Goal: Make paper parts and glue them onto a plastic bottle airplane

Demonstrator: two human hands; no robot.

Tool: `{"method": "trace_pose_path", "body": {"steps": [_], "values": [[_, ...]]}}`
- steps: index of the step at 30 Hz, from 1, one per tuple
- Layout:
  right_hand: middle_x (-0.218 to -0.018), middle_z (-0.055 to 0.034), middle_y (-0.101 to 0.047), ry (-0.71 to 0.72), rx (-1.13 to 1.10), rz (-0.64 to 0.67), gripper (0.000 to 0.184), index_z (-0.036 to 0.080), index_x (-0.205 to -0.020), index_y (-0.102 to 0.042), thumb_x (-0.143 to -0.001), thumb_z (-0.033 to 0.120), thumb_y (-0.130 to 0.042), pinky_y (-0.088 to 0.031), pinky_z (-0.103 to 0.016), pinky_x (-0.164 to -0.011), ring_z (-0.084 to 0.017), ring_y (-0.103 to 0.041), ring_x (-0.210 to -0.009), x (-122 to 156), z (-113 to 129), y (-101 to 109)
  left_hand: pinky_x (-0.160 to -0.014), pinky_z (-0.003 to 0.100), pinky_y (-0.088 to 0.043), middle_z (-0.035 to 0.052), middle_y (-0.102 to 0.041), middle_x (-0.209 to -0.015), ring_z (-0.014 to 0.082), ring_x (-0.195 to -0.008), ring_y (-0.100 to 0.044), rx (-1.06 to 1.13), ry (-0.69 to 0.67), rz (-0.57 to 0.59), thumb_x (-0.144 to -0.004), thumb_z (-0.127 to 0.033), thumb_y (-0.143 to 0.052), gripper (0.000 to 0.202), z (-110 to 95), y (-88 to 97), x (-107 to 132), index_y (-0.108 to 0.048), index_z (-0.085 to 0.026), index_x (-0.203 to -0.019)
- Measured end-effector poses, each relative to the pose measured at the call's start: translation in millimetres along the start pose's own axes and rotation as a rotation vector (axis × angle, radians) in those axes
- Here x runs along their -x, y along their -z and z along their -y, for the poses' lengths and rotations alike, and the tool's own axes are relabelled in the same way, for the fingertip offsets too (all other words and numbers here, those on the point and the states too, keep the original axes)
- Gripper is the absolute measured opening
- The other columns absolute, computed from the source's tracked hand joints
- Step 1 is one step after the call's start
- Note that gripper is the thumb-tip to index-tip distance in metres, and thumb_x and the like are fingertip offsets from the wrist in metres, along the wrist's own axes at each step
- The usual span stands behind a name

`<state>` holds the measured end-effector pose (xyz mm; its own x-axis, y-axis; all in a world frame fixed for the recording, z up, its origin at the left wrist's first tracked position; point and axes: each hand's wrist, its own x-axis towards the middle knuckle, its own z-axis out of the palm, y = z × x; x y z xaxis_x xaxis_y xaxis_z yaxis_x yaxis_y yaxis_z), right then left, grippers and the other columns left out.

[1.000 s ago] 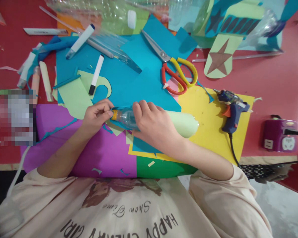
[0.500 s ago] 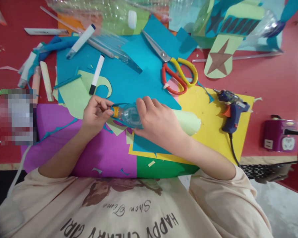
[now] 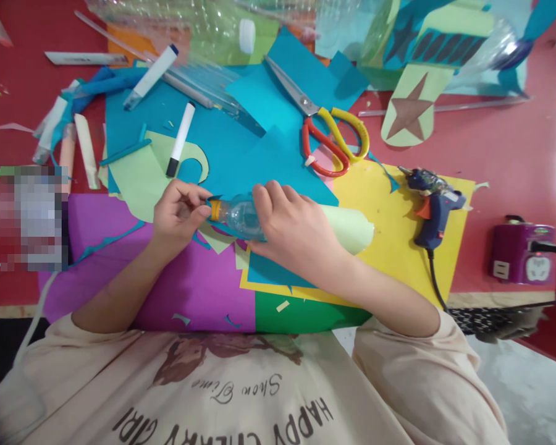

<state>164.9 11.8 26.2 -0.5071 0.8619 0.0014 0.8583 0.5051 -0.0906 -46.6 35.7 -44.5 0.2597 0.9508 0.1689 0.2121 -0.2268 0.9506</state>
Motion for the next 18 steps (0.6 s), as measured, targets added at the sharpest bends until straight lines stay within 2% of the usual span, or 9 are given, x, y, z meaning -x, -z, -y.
{"method": "trace_pose_path", "body": {"steps": [5,11,15,18], "values": [[-0.097,-0.0160,-0.065,0.008,0.008,0.026,0.046,0.008,-0.111,-0.054,-0.080,0.042,-0.064,-0.041,-0.033,-0.063,-0.027,-0.060,-0.084,-0.4,2.5,0.3,-0.061,0.024,-0.048,-0.0016,-0.052,-0.074,0.0106,-0.070,-0.054,0.042,0.075,0.057,-0.079,-0.062,-0.063,0.045,-3.4,2.5,-4.0,-0.044,-0.022,-0.072],[-0.102,-0.0160,-0.066,0.039,0.026,0.031,0.043,0.011,-0.106,-0.055,-0.079,0.043,-0.066,-0.040,-0.032,-0.062,-0.025,-0.060,-0.081,0.7,5.5,0.8,-0.051,0.023,-0.040,-0.0033,-0.041,-0.069,0.0090,-0.059,-0.041,0.152,0.149,0.132,-0.078,-0.055,-0.067,0.044,-8.2,4.6,-6.3,-0.040,-0.022,-0.069],[-0.103,-0.0162,-0.065,0.044,0.015,0.031,0.044,0.010,-0.108,-0.054,-0.081,0.044,-0.064,-0.040,-0.032,-0.063,-0.025,-0.060,-0.083,1.1,4.5,0.7,-0.052,0.022,-0.040,-0.0032,-0.043,-0.070,0.0091,-0.060,-0.043,0.177,0.156,0.124,-0.076,-0.052,-0.069,0.041,-7.5,3.6,-6.4,-0.042,-0.022,-0.070],[-0.102,-0.0165,-0.065,0.021,-0.018,0.027,0.044,0.010,-0.111,-0.053,-0.084,0.044,-0.060,-0.040,-0.033,-0.063,-0.027,-0.059,-0.085,0.8,2.1,-0.4,-0.055,0.022,-0.044,-0.0024,-0.050,-0.072,0.0097,-0.063,-0.050,0.140,0.111,0.072,-0.077,-0.056,-0.068,0.039,-6.8,2.4,-5.4,-0.051,-0.021,-0.077]]}}
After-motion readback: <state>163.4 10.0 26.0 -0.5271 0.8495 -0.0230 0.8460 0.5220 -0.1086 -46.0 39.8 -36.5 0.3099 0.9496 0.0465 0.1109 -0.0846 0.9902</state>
